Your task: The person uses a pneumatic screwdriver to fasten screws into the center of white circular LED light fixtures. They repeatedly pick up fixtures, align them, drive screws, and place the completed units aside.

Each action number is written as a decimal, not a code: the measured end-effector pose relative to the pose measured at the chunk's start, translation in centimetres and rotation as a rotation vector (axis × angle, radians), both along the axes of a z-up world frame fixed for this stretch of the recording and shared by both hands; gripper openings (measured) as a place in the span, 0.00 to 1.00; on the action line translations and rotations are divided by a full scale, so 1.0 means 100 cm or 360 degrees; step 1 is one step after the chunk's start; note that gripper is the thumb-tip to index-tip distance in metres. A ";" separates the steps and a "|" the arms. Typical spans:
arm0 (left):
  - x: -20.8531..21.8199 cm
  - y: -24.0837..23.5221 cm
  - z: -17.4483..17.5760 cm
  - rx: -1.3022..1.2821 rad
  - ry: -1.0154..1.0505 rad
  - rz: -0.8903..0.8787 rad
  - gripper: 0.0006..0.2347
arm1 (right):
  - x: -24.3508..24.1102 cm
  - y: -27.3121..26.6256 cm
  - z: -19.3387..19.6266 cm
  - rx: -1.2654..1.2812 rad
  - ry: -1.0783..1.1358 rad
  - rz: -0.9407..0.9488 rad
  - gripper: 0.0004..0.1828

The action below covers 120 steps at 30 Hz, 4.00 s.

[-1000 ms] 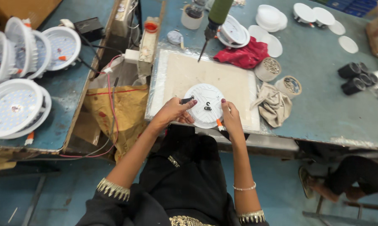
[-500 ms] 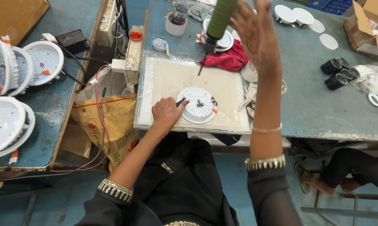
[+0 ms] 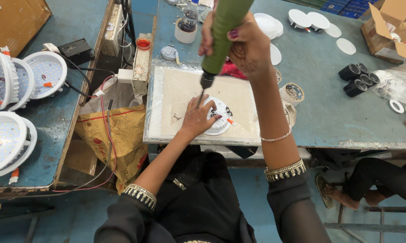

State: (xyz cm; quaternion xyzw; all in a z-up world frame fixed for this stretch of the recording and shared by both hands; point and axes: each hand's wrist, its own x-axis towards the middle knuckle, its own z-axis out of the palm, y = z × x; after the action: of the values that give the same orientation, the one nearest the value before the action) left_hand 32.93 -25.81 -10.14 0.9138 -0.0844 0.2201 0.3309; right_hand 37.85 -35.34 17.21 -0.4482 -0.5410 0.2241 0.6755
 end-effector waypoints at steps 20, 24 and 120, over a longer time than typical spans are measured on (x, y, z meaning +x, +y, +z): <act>0.007 0.003 -0.001 -0.0624 -0.0089 0.0196 0.11 | -0.018 -0.055 -0.090 0.0485 0.0330 -0.0952 0.42; 0.003 0.002 0.002 -0.0608 -0.0059 0.0195 0.11 | -0.005 -0.052 -0.111 0.0564 0.0399 -0.0956 0.42; 0.010 0.007 -0.011 -0.0584 -0.0170 0.0004 0.08 | 0.026 -0.026 -0.156 0.0558 0.0221 -0.1020 0.36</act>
State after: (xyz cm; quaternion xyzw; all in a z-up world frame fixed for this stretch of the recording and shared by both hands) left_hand 33.97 -25.16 -11.26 0.8253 -0.0591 0.2805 0.4866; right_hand 40.40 -37.96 1.58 -0.4560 -0.3563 -0.0648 0.8130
